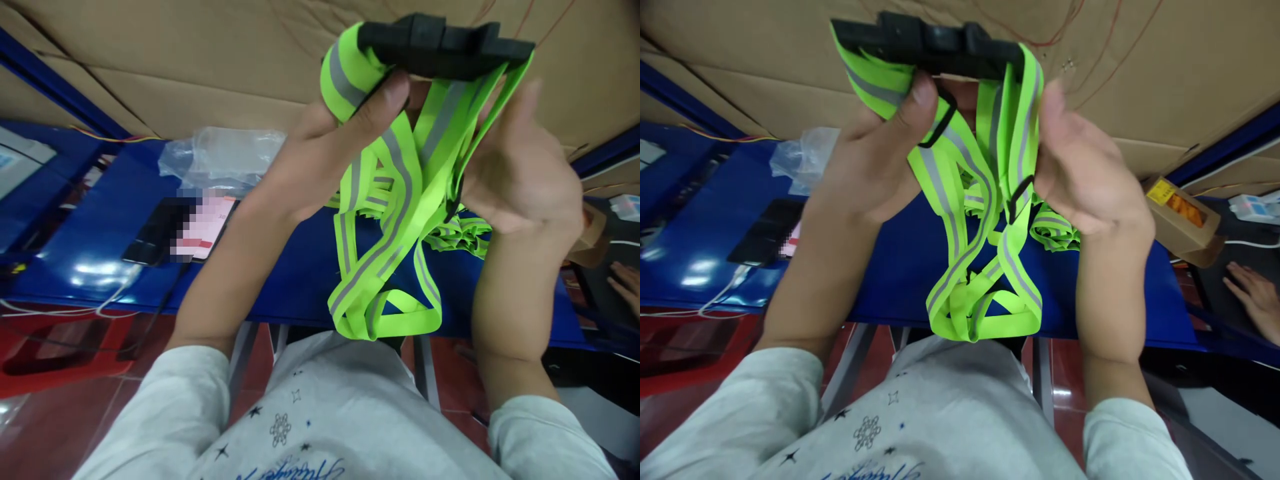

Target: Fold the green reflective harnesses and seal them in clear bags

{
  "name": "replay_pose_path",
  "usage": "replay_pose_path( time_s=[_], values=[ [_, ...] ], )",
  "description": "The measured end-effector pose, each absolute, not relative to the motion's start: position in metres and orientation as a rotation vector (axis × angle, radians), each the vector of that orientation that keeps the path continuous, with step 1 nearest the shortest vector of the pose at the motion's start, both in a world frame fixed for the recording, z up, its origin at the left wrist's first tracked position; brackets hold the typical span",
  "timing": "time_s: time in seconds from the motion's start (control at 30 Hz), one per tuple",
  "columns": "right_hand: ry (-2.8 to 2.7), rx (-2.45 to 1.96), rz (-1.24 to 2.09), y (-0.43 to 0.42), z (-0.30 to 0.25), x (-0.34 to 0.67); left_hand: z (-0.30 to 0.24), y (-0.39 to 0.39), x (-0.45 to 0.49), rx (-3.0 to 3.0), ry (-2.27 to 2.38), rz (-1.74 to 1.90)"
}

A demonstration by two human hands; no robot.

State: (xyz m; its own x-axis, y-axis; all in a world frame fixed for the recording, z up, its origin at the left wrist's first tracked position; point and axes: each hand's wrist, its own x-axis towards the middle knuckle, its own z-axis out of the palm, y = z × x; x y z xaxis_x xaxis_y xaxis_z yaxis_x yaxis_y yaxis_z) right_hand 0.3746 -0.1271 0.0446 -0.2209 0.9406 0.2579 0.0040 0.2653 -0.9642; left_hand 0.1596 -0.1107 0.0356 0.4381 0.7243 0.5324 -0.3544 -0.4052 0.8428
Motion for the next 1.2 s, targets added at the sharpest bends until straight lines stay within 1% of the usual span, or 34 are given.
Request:
replay_pose_path(
  time_s=[0.07,0.23,0.33,0.43,0.5,0.7,0.83,0.93,1.07,1.2],
  values=[
    [-1.547,-0.842,1.208,-0.128,0.042,0.367,0.039,-0.112,0.154,1.658,0.397,1.204],
    [-1.457,-0.822,1.054,-0.139,0.044,0.346,0.043,-0.114,0.141,1.865,0.542,1.073],
    [-1.46,-0.771,1.165,-0.143,0.048,0.349,0.043,-0.113,0.138,1.876,0.598,1.031],
    [-1.494,-0.731,1.327,-0.141,0.05,0.359,0.042,-0.11,0.139,1.82,0.585,1.121],
    [-1.513,-0.708,1.362,-0.138,0.049,0.363,0.041,-0.11,0.141,1.786,0.603,1.146],
    [-1.469,-0.686,1.227,-0.128,0.043,0.364,0.042,-0.113,0.15,1.614,0.671,1.143],
    [-1.377,-0.731,1.209,-0.123,0.042,0.367,0.039,-0.111,0.154,1.463,0.466,1.033],
    [-1.352,-0.767,1.198,-0.12,0.04,0.368,0.035,-0.109,0.156,1.463,0.383,1.035],
    [-1.323,-0.789,1.095,-0.119,0.036,0.362,0.024,-0.106,0.166,1.524,0.468,1.1],
    [-1.345,-0.791,1.102,-0.12,0.033,0.353,0.01,-0.101,0.177,1.56,0.625,1.271]
  ],
)
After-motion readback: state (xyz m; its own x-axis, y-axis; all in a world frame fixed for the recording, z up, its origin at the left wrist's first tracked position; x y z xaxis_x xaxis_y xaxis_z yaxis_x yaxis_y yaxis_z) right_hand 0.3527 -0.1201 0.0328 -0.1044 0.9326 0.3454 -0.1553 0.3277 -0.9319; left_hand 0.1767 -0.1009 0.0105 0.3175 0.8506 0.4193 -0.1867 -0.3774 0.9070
